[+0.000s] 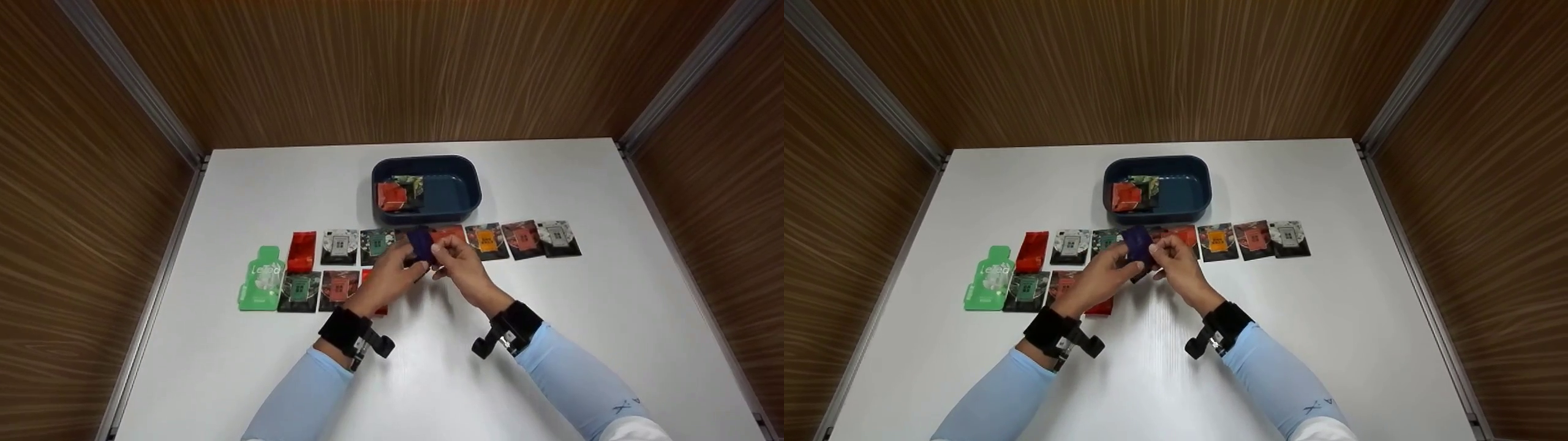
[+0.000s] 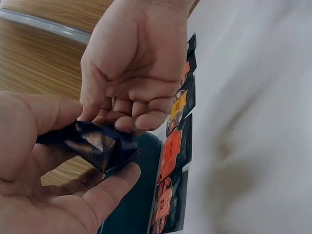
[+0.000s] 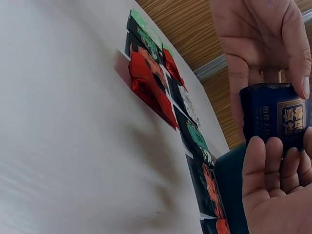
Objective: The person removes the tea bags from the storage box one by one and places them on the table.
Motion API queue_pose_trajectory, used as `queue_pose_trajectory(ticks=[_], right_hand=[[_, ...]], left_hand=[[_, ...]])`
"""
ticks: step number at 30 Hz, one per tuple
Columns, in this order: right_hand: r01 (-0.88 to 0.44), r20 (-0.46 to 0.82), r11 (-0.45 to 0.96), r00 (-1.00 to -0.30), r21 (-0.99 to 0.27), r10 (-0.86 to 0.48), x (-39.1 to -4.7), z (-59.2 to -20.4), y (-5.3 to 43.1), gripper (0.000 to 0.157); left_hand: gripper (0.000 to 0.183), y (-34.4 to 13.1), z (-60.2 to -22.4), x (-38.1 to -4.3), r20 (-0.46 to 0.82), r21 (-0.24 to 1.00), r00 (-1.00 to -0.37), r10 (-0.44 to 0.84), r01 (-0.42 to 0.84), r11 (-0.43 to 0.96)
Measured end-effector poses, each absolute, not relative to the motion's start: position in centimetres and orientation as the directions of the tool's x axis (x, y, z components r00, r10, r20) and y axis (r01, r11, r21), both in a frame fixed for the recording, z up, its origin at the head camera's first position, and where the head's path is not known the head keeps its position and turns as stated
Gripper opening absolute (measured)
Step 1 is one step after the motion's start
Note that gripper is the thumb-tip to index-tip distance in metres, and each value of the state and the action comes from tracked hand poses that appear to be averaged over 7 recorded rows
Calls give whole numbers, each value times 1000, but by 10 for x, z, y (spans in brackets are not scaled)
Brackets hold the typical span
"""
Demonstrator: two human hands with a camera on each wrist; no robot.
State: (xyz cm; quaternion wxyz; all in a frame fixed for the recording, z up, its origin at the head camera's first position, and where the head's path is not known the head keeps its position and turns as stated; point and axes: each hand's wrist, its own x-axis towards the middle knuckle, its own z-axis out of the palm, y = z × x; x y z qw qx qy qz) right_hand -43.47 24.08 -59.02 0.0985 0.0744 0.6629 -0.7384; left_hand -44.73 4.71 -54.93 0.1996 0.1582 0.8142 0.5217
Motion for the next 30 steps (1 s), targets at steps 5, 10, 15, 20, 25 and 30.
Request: queue_pose_trajectory(ticks=[5, 10, 15, 20, 25, 30], right_hand=[[223, -229, 71, -970, -972, -79, -432, -590, 241, 27], [235, -252, 113, -951, -965, -179, -430, -587, 239, 34], [244, -264, 117, -944, -963, -198, -429, -585, 238, 33], [249, -269, 132, -947, -960, -176, -427, -586, 236, 31], [255, -279, 166, -950, -953, -141, -425, -589, 233, 30], [311, -341, 218, -933, -925, -116, -418, -600, 229, 34]], left_hand=[[33, 42, -552, -448, -200, 936, -895, 398, -54, 348], [32, 39, -557, -448, -210, 939, -907, 366, -83, 333], [33, 38, -558, -447, -227, 940, -903, 365, -106, 323], [30, 37, -560, -447, -234, 934, -894, 382, -98, 343], [38, 35, -562, -447, -267, 907, -883, 387, -95, 409], [49, 29, -564, -447, -301, 843, -882, 362, -69, 533]])
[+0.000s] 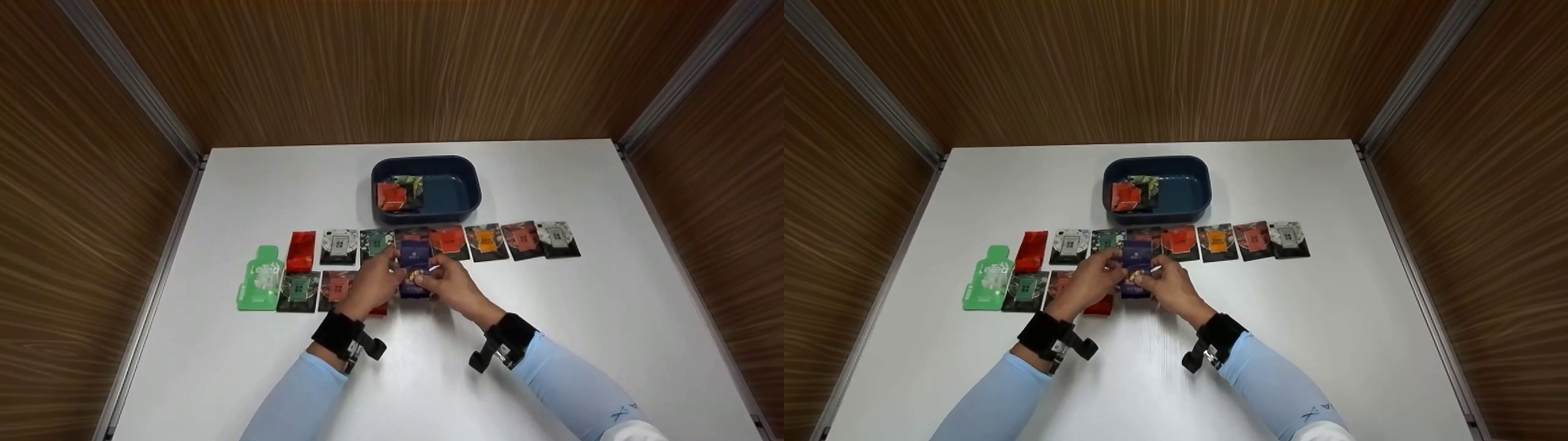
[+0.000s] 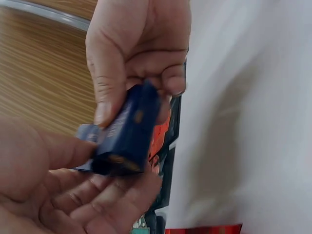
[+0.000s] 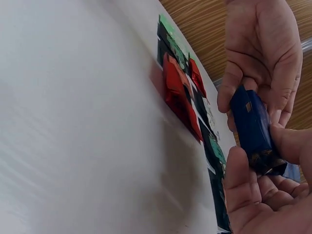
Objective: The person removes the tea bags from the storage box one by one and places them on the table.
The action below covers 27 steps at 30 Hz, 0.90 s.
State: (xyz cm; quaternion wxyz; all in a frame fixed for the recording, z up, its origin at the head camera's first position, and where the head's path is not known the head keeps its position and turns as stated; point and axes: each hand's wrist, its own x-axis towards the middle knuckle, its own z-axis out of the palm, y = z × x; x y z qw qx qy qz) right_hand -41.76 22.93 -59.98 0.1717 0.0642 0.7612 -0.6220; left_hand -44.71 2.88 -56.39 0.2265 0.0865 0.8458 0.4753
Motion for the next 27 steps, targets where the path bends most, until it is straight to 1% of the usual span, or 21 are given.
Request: queue_pose_trajectory(ticks=[2, 5, 7, 9, 12, 15, 19, 22, 25, 27], right_hand=[[344, -378, 236, -919, -909, -115, -413, -604, 229, 32], [372, -413, 281, -904, -885, -105, -408, -610, 229, 29], [344, -401, 373, -912, -862, -86, -406, -612, 229, 28], [301, -376, 484, -925, -822, -62, -405, -613, 228, 29], [231, -339, 645, -940, -728, -45, -405, -613, 225, 32], [188, -330, 727, -942, -660, -56, -404, -612, 221, 35], [170, -316, 757, -947, -631, -51, -405, -613, 216, 36], [171, -295, 756, -955, -632, -30, -407, -614, 214, 35], [169, -284, 754, -959, -635, -23, -409, -615, 214, 35], [172, -286, 747, -958, -642, -26, -411, -613, 217, 34]], left_hand=[[50, 26, -564, -447, -297, 818, -888, 352, -47, 573], [46, 23, -563, -447, -255, 776, -901, 350, 25, 630], [39, 23, -562, -446, -220, 735, -905, 365, 93, 672], [35, 23, -562, -444, -210, 688, -892, 401, 157, 708], [37, 25, -564, -440, -247, 627, -858, 450, 212, 750], [37, 28, -568, -436, -281, 571, -835, 473, 251, 782], [22, 30, -575, -433, -244, 486, -834, 494, 336, 807], [13, 31, -580, -434, -213, 457, -839, 500, 367, 811], [11, 31, -583, -434, -207, 461, -843, 496, 364, 809], [14, 30, -582, -435, -216, 480, -841, 496, 351, 804]])
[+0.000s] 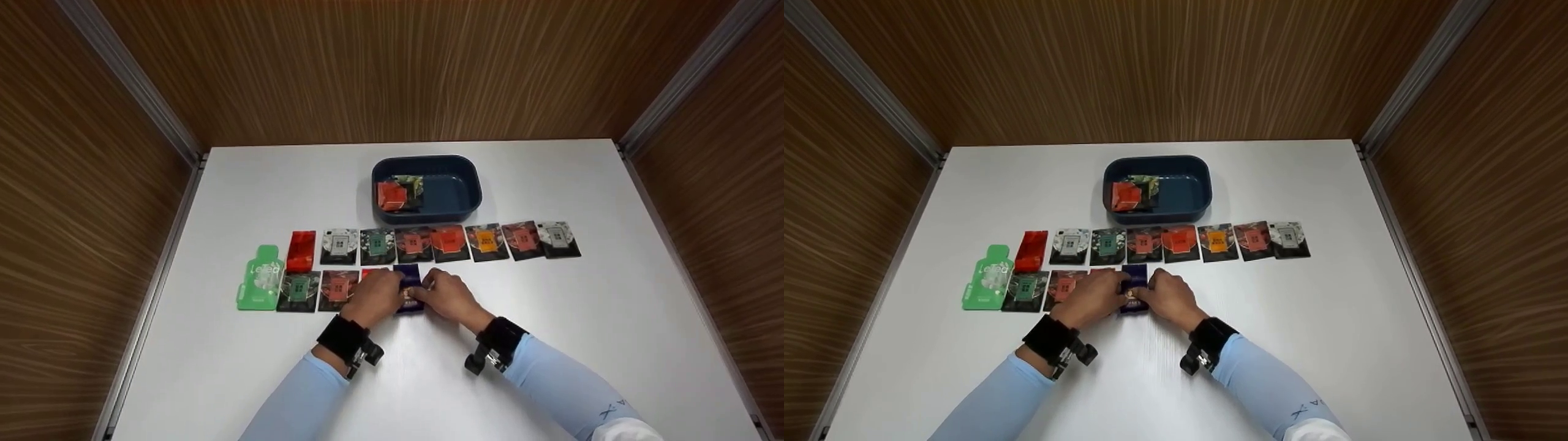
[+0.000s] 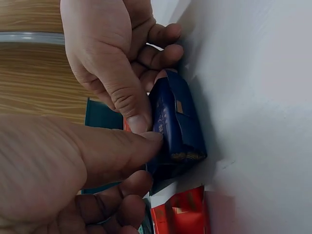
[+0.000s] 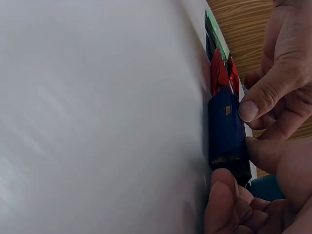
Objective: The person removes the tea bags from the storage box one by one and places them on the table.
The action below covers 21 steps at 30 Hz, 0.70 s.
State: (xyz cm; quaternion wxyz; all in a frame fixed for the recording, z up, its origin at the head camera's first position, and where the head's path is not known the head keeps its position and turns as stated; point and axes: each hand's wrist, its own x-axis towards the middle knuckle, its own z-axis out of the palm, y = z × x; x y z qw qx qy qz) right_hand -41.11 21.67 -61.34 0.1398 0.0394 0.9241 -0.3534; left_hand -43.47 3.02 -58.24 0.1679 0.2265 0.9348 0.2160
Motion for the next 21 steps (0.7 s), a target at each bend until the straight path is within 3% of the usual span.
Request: queue_pose_trajectory(ticks=[9, 16, 21], right_hand=[[197, -314, 670, -948, -715, -56, -435, -588, 243, 31], [90, -208, 657, -972, -749, -104, -468, -568, 254, 22], [31, -115, 670, -990, -742, -81, -486, -557, 250, 22]], left_hand=[[40, 23, -566, -454, -227, 578, -880, 417, 223, 785], [28, 28, -559, -484, 25, 568, -900, 436, 372, 734], [26, 40, -553, -501, -9, 558, -903, 429, 352, 752]])
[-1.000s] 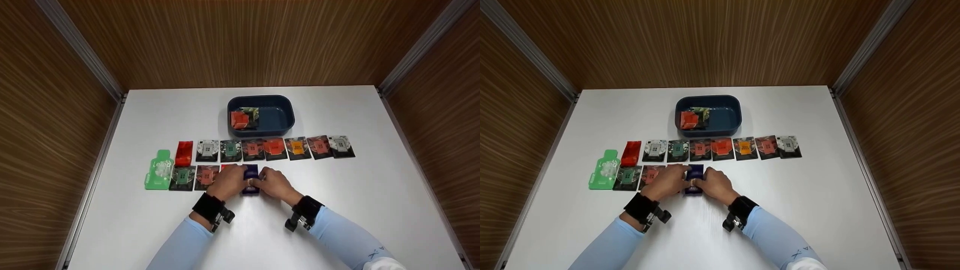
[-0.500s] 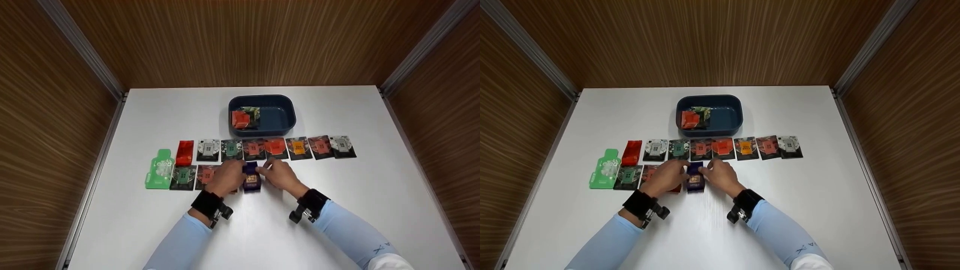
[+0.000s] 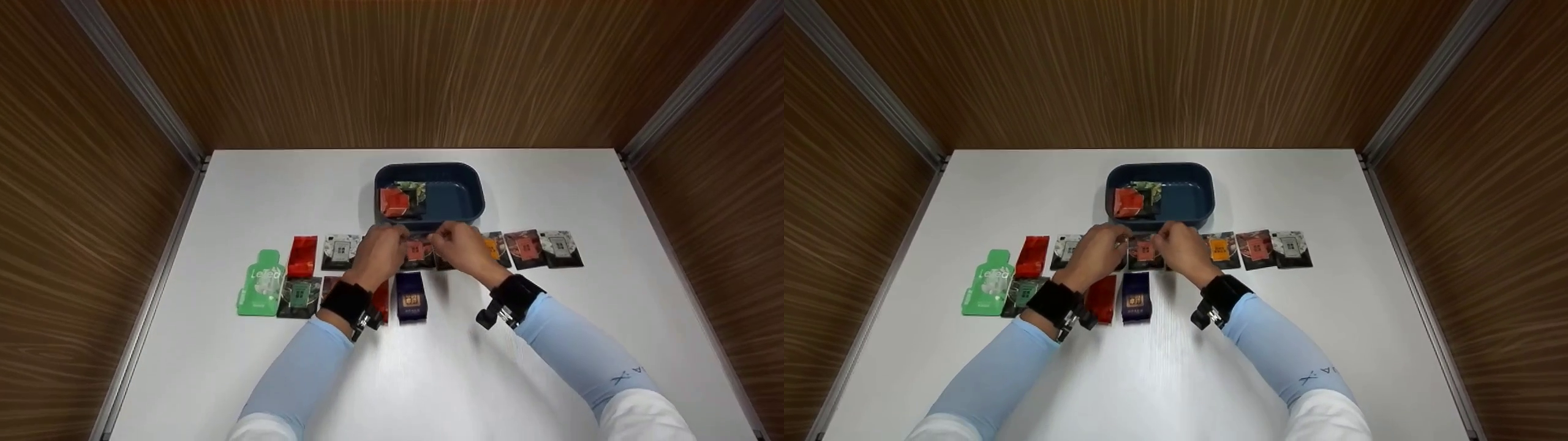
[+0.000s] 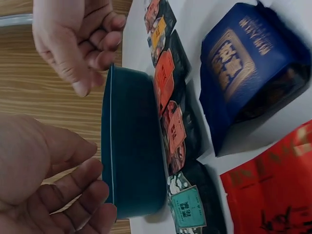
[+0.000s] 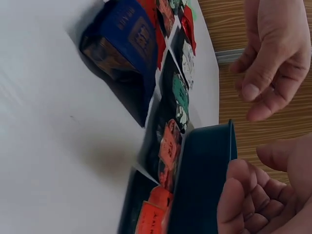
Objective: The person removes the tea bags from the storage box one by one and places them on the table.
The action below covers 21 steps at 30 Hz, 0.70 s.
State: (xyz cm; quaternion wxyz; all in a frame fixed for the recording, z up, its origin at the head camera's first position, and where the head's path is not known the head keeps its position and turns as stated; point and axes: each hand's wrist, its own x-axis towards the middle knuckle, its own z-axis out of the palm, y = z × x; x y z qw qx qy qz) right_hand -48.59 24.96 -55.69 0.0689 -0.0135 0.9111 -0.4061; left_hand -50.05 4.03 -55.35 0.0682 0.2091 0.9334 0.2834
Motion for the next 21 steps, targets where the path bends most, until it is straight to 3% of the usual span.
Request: queue_pose_trajectory(ticks=[13, 21], right_hand=[[-21, -10, 742, -999, -670, -37, -539, -551, 232, 20], [-9, -27, 770, -999, -638, -35, -569, -560, 224, 18]], left_hand=[[30, 58, -560, -539, 71, 531, -921, 383, 360, 767], [29, 64, -558, -553, 88, 513, -919, 384, 372, 774]])
